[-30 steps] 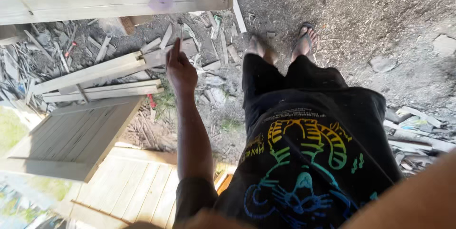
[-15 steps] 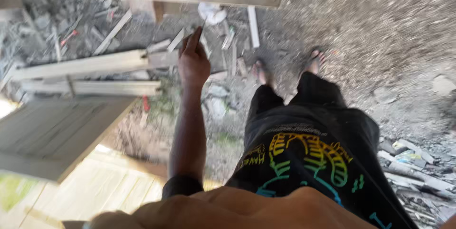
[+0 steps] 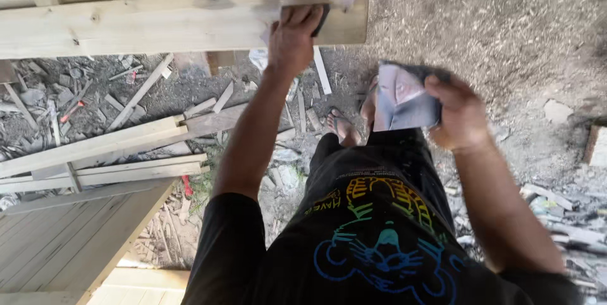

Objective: The person scoops wood filler from a can using a putty knife and applies it to gaps and imperfections on a wooden door. They spread the filler across multiple areas of the door surface.

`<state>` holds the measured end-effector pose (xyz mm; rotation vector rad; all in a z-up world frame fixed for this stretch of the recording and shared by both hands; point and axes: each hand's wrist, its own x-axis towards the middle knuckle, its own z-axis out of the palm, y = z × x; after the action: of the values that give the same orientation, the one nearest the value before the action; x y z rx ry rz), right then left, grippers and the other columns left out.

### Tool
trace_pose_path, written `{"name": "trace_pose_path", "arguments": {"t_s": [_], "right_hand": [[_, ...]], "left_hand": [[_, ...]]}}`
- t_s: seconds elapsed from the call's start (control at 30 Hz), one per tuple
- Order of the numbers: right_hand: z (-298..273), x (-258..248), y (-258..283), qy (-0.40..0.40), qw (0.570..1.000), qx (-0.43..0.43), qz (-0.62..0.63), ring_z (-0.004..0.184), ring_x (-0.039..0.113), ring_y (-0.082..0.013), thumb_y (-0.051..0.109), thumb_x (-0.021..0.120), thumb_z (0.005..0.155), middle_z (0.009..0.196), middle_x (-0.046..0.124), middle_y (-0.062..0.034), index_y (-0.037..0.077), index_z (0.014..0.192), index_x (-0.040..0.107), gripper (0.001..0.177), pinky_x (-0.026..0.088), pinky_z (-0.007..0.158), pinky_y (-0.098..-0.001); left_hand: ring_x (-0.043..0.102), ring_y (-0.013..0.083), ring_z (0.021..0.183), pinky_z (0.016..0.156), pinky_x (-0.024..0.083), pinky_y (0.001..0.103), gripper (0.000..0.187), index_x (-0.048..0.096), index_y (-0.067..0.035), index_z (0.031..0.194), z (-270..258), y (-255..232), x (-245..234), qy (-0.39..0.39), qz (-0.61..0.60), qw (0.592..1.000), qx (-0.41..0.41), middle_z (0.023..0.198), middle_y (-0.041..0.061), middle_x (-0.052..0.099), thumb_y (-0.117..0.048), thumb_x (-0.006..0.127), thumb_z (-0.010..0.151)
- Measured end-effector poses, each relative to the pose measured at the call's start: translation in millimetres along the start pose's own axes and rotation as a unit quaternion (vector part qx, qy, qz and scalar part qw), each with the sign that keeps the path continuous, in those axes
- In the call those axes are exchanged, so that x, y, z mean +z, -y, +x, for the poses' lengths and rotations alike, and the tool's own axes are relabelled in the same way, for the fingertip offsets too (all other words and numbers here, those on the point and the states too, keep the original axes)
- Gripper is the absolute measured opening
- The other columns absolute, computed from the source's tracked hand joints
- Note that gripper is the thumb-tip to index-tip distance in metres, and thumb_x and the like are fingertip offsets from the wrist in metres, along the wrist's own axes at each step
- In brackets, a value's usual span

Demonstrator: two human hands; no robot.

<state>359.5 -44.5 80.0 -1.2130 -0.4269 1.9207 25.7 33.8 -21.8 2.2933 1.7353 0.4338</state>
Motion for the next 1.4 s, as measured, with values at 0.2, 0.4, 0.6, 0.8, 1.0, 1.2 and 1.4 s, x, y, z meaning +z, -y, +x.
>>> {"name": "trace_pose_path", "arguments": {"t_s": [0.2,0.4,0.6,0.8,1.0,1.2,1.4], "right_hand": [[52.8,-79.6,-67.9,-0.023,0.996,0.014,0.083,0.096,0.069,-0.0256,0.025,0.053,0.102,0.111,0.071,-0.0112,-0.001,0.127,0.061,0.037,0.056,0.085,-0.0348],[125.3,-77.6,-35.7,0.069,0.990,-0.054,0.109,0.105,0.068,-0.0246,0.024,0.052,0.101,0.116,0.070,-0.0121,-0.002,0.130,0.062,0.040,0.053,0.099,-0.0359],[169.1,-64.0,-28.2,0.003,0.995,-0.024,0.097,0.100,0.069,-0.0228,0.020,0.053,0.101,0.111,0.070,-0.0106,0.000,0.124,0.061,0.032,0.055,0.096,-0.0350],[170.9,-63.7,-27.2,-0.007,0.993,-0.039,0.113,0.098,0.068,-0.0224,0.019,0.053,0.102,0.110,0.070,-0.0098,0.000,0.121,0.061,0.028,0.055,0.093,-0.0344],[171.6,-57.2,-20.0,0.006,0.988,-0.048,0.144,0.101,0.070,-0.0230,0.018,0.052,0.100,0.111,0.071,-0.0105,0.000,0.122,0.062,0.030,0.056,0.097,-0.0356],[173.1,-49.4,-20.2,0.033,0.987,-0.063,0.141,0.104,0.070,-0.0233,0.018,0.054,0.101,0.115,0.071,-0.0108,-0.001,0.127,0.063,0.034,0.055,0.100,-0.0354],[166.7,-47.7,-19.2,0.002,0.987,-0.049,0.151,0.105,0.070,-0.0238,0.019,0.055,0.100,0.116,0.071,-0.0097,0.001,0.126,0.062,0.033,0.055,0.100,-0.0372]], "left_hand": [[0.052,0.0339,0.127,0.094,0.048,0.057,0.061,0.060,-0.017,0.139,-6.9,-15.1,36.4,0.016,0.065,0.998,-0.011,0.141,0.003,0.056,-0.007,0.069,0.080],[0.062,0.0353,0.116,0.093,0.056,0.051,0.056,0.060,-0.022,0.142,22.2,-0.4,-1.4,0.133,0.036,0.965,-0.224,0.133,0.007,0.064,0.000,0.056,0.091],[0.061,0.0393,0.114,0.092,0.055,0.050,0.049,0.061,-0.014,0.132,48.7,-32.0,1.1,0.195,0.003,0.938,-0.287,0.132,0.013,0.062,-0.002,0.058,0.085],[0.059,0.0333,0.118,0.086,0.052,0.057,0.047,0.063,-0.017,0.130,40.8,-58.2,13.0,0.110,0.026,0.989,-0.098,0.126,0.004,0.064,-0.004,0.061,0.085],[0.056,0.0305,0.121,0.088,0.052,0.057,0.050,0.061,-0.015,0.131,27.8,-66.0,9.3,0.120,0.046,0.991,-0.044,0.125,0.002,0.062,-0.007,0.063,0.082],[0.055,0.0290,0.126,0.089,0.052,0.056,0.052,0.059,-0.015,0.139,47.8,-21.4,13.5,0.046,0.052,0.997,-0.040,0.133,0.002,0.061,-0.004,0.062,0.088],[0.060,0.0306,0.126,0.097,0.055,0.052,0.055,0.061,-0.020,0.135,32.4,-21.4,-4.6,0.080,0.024,0.994,-0.066,0.136,0.004,0.067,-0.001,0.058,0.083]]}}
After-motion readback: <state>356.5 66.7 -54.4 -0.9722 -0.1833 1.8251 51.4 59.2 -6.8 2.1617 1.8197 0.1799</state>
